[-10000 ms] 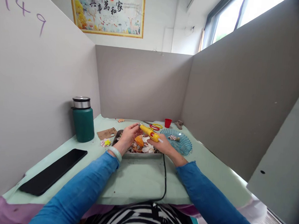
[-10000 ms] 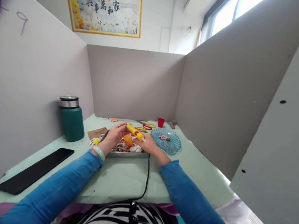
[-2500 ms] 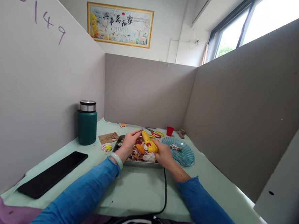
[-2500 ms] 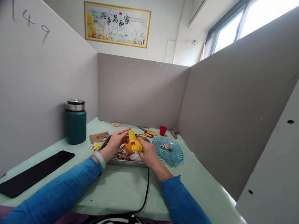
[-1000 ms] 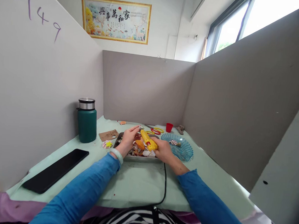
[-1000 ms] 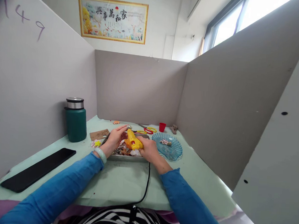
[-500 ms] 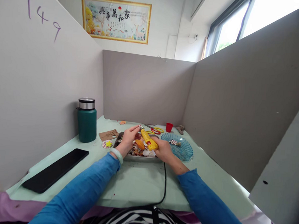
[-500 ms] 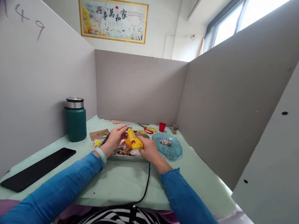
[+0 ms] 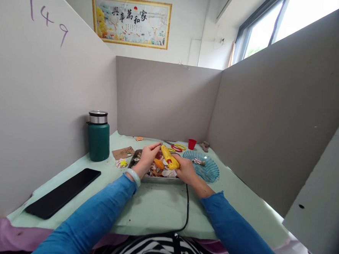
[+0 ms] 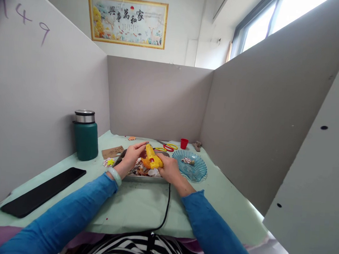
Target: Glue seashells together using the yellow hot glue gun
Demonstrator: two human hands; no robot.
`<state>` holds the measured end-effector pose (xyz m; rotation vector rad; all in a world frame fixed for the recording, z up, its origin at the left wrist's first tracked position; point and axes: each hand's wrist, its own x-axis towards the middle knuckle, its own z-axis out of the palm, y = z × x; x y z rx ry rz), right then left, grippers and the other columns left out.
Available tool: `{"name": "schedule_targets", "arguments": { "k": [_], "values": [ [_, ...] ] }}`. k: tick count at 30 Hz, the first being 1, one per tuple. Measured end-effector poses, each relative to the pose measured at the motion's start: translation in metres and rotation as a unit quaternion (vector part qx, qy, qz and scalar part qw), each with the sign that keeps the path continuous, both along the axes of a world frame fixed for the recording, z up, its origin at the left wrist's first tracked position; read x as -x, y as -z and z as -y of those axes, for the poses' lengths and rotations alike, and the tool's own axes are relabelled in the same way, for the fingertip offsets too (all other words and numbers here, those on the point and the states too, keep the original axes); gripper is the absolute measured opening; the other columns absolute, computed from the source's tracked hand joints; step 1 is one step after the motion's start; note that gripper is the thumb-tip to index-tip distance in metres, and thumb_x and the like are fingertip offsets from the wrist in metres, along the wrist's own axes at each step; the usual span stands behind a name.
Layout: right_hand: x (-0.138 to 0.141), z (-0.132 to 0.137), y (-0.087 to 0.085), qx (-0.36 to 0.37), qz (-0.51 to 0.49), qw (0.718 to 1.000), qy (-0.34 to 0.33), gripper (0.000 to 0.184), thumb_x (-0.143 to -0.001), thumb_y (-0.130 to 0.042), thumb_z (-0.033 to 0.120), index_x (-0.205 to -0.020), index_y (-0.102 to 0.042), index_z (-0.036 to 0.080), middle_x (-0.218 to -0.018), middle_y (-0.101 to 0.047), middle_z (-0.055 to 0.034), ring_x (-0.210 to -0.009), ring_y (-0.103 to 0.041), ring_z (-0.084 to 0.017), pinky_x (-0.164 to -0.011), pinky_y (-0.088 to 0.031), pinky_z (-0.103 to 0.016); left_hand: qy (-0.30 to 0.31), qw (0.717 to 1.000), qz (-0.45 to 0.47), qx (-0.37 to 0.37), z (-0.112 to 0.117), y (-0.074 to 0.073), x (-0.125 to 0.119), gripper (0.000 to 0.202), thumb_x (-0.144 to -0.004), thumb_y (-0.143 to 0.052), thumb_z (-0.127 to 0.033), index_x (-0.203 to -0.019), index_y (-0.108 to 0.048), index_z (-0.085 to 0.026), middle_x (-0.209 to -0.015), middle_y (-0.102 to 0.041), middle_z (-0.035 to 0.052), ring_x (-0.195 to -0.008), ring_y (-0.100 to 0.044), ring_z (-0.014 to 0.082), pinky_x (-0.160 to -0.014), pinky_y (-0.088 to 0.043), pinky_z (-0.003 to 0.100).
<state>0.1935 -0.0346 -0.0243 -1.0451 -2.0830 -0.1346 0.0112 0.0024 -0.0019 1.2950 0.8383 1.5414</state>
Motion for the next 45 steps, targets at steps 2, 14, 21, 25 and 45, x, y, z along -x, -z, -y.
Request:
{"name": "schedule_targets", "arguments": {
  "k": [2,14,21,25,45],
  "values": [
    [-0.0005,-0.0008,0.0009,-0.002,-0.001,1.000,-0.002,0.047,-0.068,-0.053,0.008,-0.112,-0.063,0.020,-0.093,-0.073,-0.0059,-0.082,-0.066,-0.022,-0.069,-0.044,-0.028,0.000,1.000,0.004,0.000,0.0002,-0.0003,-0.0001,0.043,-0.070,-0.072,-0.028,-0.108,-0.072,-0.008,-0.071,-0.070,0.0048,-0.048,-0.054,0.0084,-0.049,-0.045,0.022],
    [-0.0007,-0.0011,0.0015,0.011,0.011,1.000,-0.016,0.042,-0.070,-0.053,0.010,-0.108,-0.064,0.021,-0.094,-0.073,-0.0043,-0.082,-0.066,-0.020,-0.068,-0.043,-0.026,0.007,0.993,0.102,0.059,-0.0009,-0.0033,0.0029,0.049,-0.064,-0.079,-0.027,-0.108,-0.070,-0.007,-0.066,-0.066,0.0028,-0.047,-0.053,0.0069,-0.049,-0.046,0.021],
    [-0.0003,-0.0011,0.0012,-0.002,0.008,1.000,-0.007,0.041,-0.068,-0.053,0.009,-0.106,-0.064,0.021,-0.089,-0.073,-0.0050,-0.078,-0.065,-0.020,-0.067,-0.043,-0.027,0.017,0.998,0.058,0.027,0.0007,-0.0024,0.0004,0.045,-0.068,-0.074,-0.028,-0.109,-0.071,-0.007,-0.071,-0.069,0.0047,-0.047,-0.053,0.0077,-0.048,-0.045,0.022],
    [0.0002,-0.0001,0.0003,-0.006,0.005,1.000,0.000,0.042,-0.067,-0.053,0.009,-0.106,-0.064,0.020,-0.088,-0.072,-0.0052,-0.077,-0.065,-0.021,-0.065,-0.042,-0.027,-0.001,1.000,0.017,0.008,-0.0012,-0.0002,0.0005,0.043,-0.071,-0.070,-0.027,-0.110,-0.071,-0.008,-0.071,-0.069,0.0047,-0.048,-0.054,0.0082,-0.049,-0.045,0.022],
    [-0.0011,-0.0010,0.0013,-0.001,0.000,1.000,-0.009,0.044,-0.069,-0.053,0.009,-0.110,-0.063,0.021,-0.090,-0.072,-0.0052,-0.079,-0.065,-0.021,-0.068,-0.044,-0.027,-0.031,0.999,-0.013,-0.021,-0.0003,-0.0005,0.0005,0.041,-0.071,-0.069,-0.028,-0.108,-0.073,-0.011,-0.065,-0.068,0.0033,-0.046,-0.053,0.0093,-0.048,-0.044,0.022]
  ]
}}
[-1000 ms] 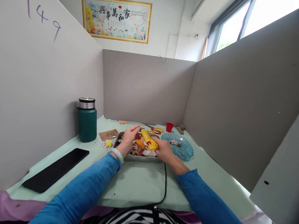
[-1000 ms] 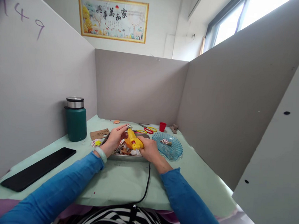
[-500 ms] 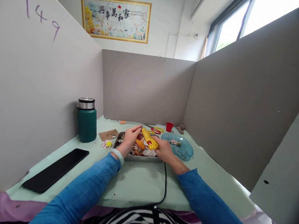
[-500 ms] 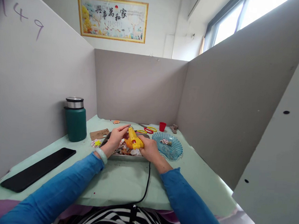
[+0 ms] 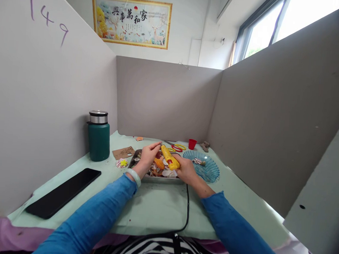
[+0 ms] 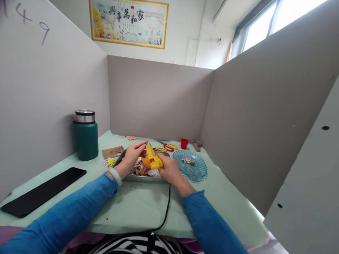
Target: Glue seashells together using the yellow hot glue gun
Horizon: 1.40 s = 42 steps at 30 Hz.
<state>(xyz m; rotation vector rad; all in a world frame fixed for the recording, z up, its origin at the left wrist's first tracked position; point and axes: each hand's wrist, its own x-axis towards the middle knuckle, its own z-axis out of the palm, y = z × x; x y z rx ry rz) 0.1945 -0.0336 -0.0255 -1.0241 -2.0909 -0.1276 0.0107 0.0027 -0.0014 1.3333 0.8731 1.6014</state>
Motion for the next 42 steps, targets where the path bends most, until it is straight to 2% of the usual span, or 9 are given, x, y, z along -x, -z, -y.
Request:
{"name": "schedule_targets", "arguments": {
  "k": [11,19,27,33,36,39,42],
  "values": [
    [0.0002,0.0003,-0.0010,-0.001,-0.004,1.000,0.004,0.046,-0.067,-0.052,0.010,-0.110,-0.064,0.020,-0.089,-0.072,-0.0053,-0.075,-0.063,-0.020,-0.065,-0.042,-0.027,0.000,1.000,-0.019,-0.009,-0.0006,0.0029,0.0010,0.042,-0.074,-0.067,-0.029,-0.111,-0.072,-0.011,-0.064,-0.067,0.0030,-0.048,-0.053,0.0096,-0.048,-0.043,0.022],
    [-0.0013,-0.0024,0.0015,0.004,0.001,1.000,-0.014,0.038,-0.069,-0.054,0.010,-0.104,-0.065,0.021,-0.087,-0.072,-0.0036,-0.076,-0.064,-0.019,-0.066,-0.042,-0.025,-0.004,1.000,0.026,0.009,-0.0008,-0.0001,0.0011,0.043,-0.070,-0.072,-0.030,-0.107,-0.072,-0.009,-0.074,-0.071,0.0058,-0.048,-0.054,0.0090,-0.049,-0.045,0.023],
    [0.0000,0.0008,-0.0012,0.019,0.006,1.000,-0.023,0.040,-0.068,-0.053,0.010,-0.104,-0.064,0.022,-0.088,-0.072,-0.0018,-0.077,-0.064,-0.018,-0.066,-0.042,-0.024,-0.004,0.997,0.073,0.039,-0.0023,-0.0020,0.0037,0.054,-0.065,-0.077,-0.034,-0.109,-0.070,-0.005,-0.054,-0.062,0.0009,-0.045,-0.052,0.0089,-0.049,-0.045,0.022],
    [-0.0006,0.0006,-0.0004,0.027,0.013,0.999,-0.018,0.040,-0.069,-0.055,0.011,-0.105,-0.065,0.022,-0.090,-0.072,-0.0020,-0.078,-0.064,-0.018,-0.068,-0.042,-0.024,-0.004,0.996,0.081,0.039,-0.0065,0.0000,0.0055,0.057,-0.063,-0.077,-0.035,-0.111,-0.069,-0.004,-0.053,-0.060,0.0001,-0.045,-0.051,0.0085,-0.050,-0.045,0.022],
    [-0.0006,0.0002,-0.0007,0.031,0.029,0.999,-0.009,0.040,-0.069,-0.056,0.011,-0.107,-0.065,0.023,-0.091,-0.072,-0.0022,-0.080,-0.065,-0.018,-0.069,-0.042,-0.024,-0.022,0.996,0.083,0.032,-0.0079,0.0003,0.0074,0.054,-0.066,-0.075,-0.034,-0.112,-0.069,-0.006,-0.055,-0.061,0.0004,-0.046,-0.051,0.0079,-0.051,-0.046,0.021],
    [0.0000,-0.0009,-0.0016,0.050,0.061,0.997,0.023,0.034,-0.073,-0.060,0.018,-0.106,-0.067,0.025,-0.087,-0.073,-0.0023,-0.079,-0.065,-0.020,-0.066,-0.041,-0.025,-0.054,0.994,0.089,0.023,-0.0083,-0.0005,0.0089,0.051,-0.067,-0.073,-0.033,-0.110,-0.069,-0.007,-0.062,-0.065,0.0019,-0.046,-0.050,0.0070,-0.050,-0.045,0.021],
    [0.0001,-0.0032,-0.0021,0.082,0.083,0.991,0.063,0.034,-0.077,-0.066,0.032,-0.111,-0.066,0.025,-0.089,-0.073,-0.0046,-0.078,-0.066,-0.022,-0.063,-0.040,-0.026,-0.057,0.994,0.092,0.018,-0.0065,-0.0022,0.0085,0.050,-0.066,-0.073,-0.035,-0.108,-0.069,-0.008,-0.064,-0.065,0.0020,-0.045,-0.049,0.0068,-0.049,-0.043,0.021]
  ]
}}
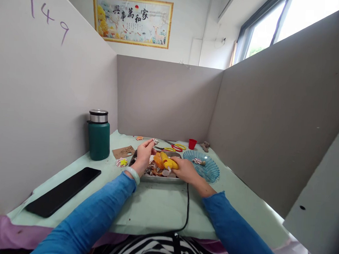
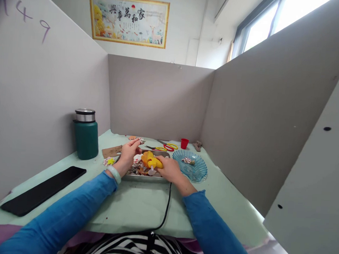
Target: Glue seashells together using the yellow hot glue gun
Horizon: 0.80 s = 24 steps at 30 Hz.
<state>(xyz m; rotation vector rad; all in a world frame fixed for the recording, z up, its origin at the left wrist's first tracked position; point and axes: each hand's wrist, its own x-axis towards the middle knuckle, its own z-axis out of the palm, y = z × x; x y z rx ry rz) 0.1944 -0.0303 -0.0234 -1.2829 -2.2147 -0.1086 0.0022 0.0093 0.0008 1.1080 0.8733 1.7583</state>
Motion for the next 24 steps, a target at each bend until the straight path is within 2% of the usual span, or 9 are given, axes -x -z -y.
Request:
{"name": "schedule_targets", "arguments": {
  "k": [4,7,9,11,14,18,24],
  "values": [
    [-0.003,-0.003,-0.001,0.028,0.008,1.000,0.006,0.048,-0.074,-0.072,0.046,-0.116,-0.065,0.023,-0.092,-0.073,-0.0072,-0.078,-0.066,-0.023,-0.062,-0.042,-0.027,0.049,0.998,-0.025,-0.007,0.005,-0.002,-0.003,0.049,-0.067,-0.073,-0.035,-0.107,-0.068,-0.007,-0.052,-0.058,-0.0013,-0.044,-0.050,0.0086,-0.048,-0.042,0.021],
    [-0.006,-0.004,-0.005,0.008,-0.015,1.000,-0.025,0.034,-0.083,-0.063,0.048,-0.102,-0.070,0.021,-0.090,-0.072,-0.0071,-0.080,-0.065,-0.022,-0.067,-0.044,-0.029,0.090,0.995,-0.040,-0.009,0.010,-0.004,-0.005,0.049,-0.067,-0.074,-0.035,-0.107,-0.069,-0.007,-0.052,-0.059,-0.0002,-0.044,-0.051,0.0094,-0.048,-0.041,0.022],
    [-0.008,-0.003,-0.010,-0.039,-0.074,0.996,-0.030,0.031,-0.089,-0.055,0.045,-0.099,-0.070,0.020,-0.093,-0.071,-0.0077,-0.084,-0.063,-0.021,-0.074,-0.045,-0.031,0.126,0.990,-0.058,-0.005,0.014,-0.005,-0.007,0.046,-0.067,-0.074,-0.034,-0.105,-0.070,-0.008,-0.057,-0.062,0.0020,-0.045,-0.051,0.0094,-0.048,-0.041,0.022],
    [-0.008,-0.002,-0.014,-0.076,-0.162,0.983,-0.038,0.030,-0.092,-0.051,0.040,-0.105,-0.068,0.019,-0.100,-0.069,-0.0081,-0.086,-0.062,-0.020,-0.078,-0.046,-0.032,0.173,0.980,-0.097,0.004,0.019,-0.006,-0.009,0.044,-0.068,-0.074,-0.033,-0.104,-0.071,-0.008,-0.060,-0.064,0.0039,-0.047,-0.053,0.0101,-0.048,-0.041,0.022],
    [-0.005,0.000,-0.017,-0.070,-0.246,0.963,-0.088,0.029,-0.094,-0.048,0.036,-0.111,-0.066,0.020,-0.107,-0.068,-0.0076,-0.090,-0.062,-0.019,-0.077,-0.048,-0.031,0.222,0.967,-0.127,0.007,0.026,-0.006,-0.013,0.042,-0.069,-0.075,-0.034,-0.103,-0.072,-0.009,-0.060,-0.064,0.0037,-0.049,-0.054,0.0101,-0.049,-0.041,0.022],
    [-0.001,0.000,-0.012,-0.037,-0.258,0.957,-0.129,0.026,-0.090,-0.054,0.033,-0.109,-0.065,0.019,-0.104,-0.067,-0.0078,-0.087,-0.061,-0.019,-0.069,-0.048,-0.029,0.240,0.962,-0.133,0.011,0.030,-0.006,-0.015,0.042,-0.068,-0.076,-0.033,-0.102,-0.073,-0.009,-0.060,-0.063,0.0038,-0.049,-0.053,0.0102,-0.049,-0.040,0.023],
    [0.003,0.001,-0.009,-0.051,-0.284,0.950,-0.119,0.023,-0.088,-0.057,0.031,-0.106,-0.066,0.018,-0.094,-0.066,-0.0069,-0.080,-0.059,-0.017,-0.066,-0.047,-0.028,0.233,0.961,-0.145,0.010,0.029,-0.005,-0.016,0.042,-0.069,-0.075,-0.035,-0.102,-0.071,-0.010,-0.066,-0.065,0.0041,-0.050,-0.054,0.0094,-0.050,-0.042,0.022]
  ]
}}
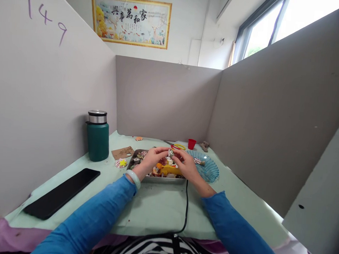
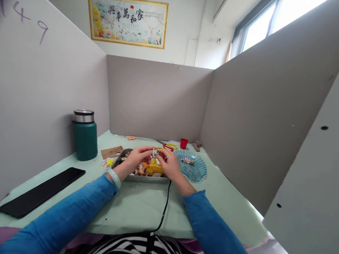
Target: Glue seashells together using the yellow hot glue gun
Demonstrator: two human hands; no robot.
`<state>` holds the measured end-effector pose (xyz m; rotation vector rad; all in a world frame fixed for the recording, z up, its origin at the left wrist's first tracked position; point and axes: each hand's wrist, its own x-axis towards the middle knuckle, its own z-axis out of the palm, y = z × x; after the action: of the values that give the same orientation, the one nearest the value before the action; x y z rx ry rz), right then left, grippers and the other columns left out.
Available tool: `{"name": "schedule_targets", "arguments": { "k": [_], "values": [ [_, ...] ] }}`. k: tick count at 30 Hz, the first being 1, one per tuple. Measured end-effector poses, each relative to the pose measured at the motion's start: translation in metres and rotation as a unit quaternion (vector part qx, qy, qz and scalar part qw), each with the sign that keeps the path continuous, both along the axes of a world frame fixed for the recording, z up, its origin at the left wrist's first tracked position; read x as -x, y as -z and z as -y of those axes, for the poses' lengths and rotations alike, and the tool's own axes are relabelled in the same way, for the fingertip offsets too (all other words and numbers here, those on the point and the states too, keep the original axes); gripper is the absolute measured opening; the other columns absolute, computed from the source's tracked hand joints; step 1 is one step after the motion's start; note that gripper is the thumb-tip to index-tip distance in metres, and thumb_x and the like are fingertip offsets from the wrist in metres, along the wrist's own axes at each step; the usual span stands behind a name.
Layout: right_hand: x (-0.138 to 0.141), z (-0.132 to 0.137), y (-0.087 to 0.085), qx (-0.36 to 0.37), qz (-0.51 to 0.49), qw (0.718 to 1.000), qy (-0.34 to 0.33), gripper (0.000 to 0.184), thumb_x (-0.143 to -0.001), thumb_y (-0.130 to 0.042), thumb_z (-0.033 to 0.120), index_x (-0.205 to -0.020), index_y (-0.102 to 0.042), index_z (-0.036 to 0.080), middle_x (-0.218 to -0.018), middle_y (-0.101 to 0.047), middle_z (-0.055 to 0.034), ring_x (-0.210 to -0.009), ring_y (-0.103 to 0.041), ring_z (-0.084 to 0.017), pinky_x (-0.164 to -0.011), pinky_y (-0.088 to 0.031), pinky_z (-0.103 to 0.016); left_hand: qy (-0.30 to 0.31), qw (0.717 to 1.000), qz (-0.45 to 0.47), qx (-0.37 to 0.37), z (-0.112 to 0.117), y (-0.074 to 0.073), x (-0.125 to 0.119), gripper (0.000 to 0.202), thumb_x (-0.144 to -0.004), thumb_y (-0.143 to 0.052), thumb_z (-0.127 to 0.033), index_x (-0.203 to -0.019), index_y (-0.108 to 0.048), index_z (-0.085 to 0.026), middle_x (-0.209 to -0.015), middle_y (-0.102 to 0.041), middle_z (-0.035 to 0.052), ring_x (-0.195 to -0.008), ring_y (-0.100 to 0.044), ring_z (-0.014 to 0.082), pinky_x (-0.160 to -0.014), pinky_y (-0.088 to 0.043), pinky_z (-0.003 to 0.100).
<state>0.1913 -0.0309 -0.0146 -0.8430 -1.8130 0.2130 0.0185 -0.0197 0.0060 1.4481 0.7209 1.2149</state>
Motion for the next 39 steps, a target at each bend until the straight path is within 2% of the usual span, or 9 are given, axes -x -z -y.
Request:
{"name": "schedule_targets", "arguments": {
  "k": [4,10,16,20,28,39],
  "values": [
    [0.002,-0.001,0.002,0.022,-0.049,0.998,-0.019,0.023,-0.087,-0.059,0.033,-0.104,-0.062,0.018,-0.096,-0.065,-0.0063,-0.076,-0.059,-0.016,-0.063,-0.047,-0.027,-0.015,1.000,0.008,-0.011,0.001,0.000,-0.002,0.040,-0.067,-0.077,-0.037,-0.096,-0.067,-0.011,-0.070,-0.064,0.0017,-0.052,-0.055,0.0087,-0.051,-0.045,0.023],
    [0.004,-0.004,0.008,0.068,-0.102,0.989,-0.078,0.030,-0.087,-0.057,0.036,-0.113,-0.055,0.020,-0.095,-0.064,-0.0049,-0.072,-0.059,-0.015,-0.060,-0.048,-0.026,-0.024,0.999,0.014,-0.018,0.002,0.000,-0.004,0.034,-0.068,-0.075,-0.036,-0.088,-0.059,-0.013,-0.063,-0.059,-0.0022,-0.050,-0.056,0.0090,-0.050,-0.046,0.022],
    [0.005,0.002,0.003,0.010,-0.052,0.998,-0.019,0.028,-0.087,-0.057,0.032,-0.111,-0.061,0.018,-0.096,-0.064,-0.0072,-0.071,-0.057,-0.015,-0.061,-0.048,-0.027,-0.043,0.999,-0.004,-0.023,0.005,-0.003,-0.005,0.028,-0.070,-0.072,-0.031,-0.085,-0.057,-0.013,-0.060,-0.057,-0.0024,-0.050,-0.055,0.0093,-0.050,-0.046,0.022],
    [0.005,0.004,0.002,-0.021,-0.029,0.999,-0.007,0.026,-0.088,-0.057,0.029,-0.110,-0.062,0.018,-0.099,-0.063,-0.0080,-0.072,-0.058,-0.015,-0.060,-0.048,-0.027,-0.055,0.997,-0.022,-0.038,0.002,-0.001,-0.005,0.022,-0.072,-0.069,-0.029,-0.084,-0.057,-0.013,-0.056,-0.056,-0.0030,-0.049,-0.054,0.0091,-0.051,-0.046,0.022],
    [0.001,0.002,0.004,-0.081,0.036,0.995,0.035,0.024,-0.088,-0.056,0.026,-0.110,-0.062,0.019,-0.103,-0.064,-0.0083,-0.067,-0.056,-0.014,-0.062,-0.049,-0.029,-0.064,0.992,-0.060,-0.087,-0.004,0.004,-0.004,0.018,-0.071,-0.066,-0.028,-0.077,-0.056,-0.014,-0.056,-0.052,-0.0053,-0.041,-0.046,0.0057,-0.042,-0.038,0.019],
    [-0.003,-0.002,0.006,-0.103,0.063,0.992,0.038,0.021,-0.089,-0.056,0.028,-0.108,-0.064,0.020,-0.103,-0.066,-0.0083,-0.065,-0.058,-0.015,-0.063,-0.050,-0.030,-0.073,0.986,-0.104,-0.113,-0.007,0.007,-0.003,0.014,-0.072,-0.063,-0.027,-0.075,-0.056,-0.015,-0.056,-0.053,-0.0054,-0.042,-0.047,0.0065,-0.042,-0.039,0.019]
  ]
}}
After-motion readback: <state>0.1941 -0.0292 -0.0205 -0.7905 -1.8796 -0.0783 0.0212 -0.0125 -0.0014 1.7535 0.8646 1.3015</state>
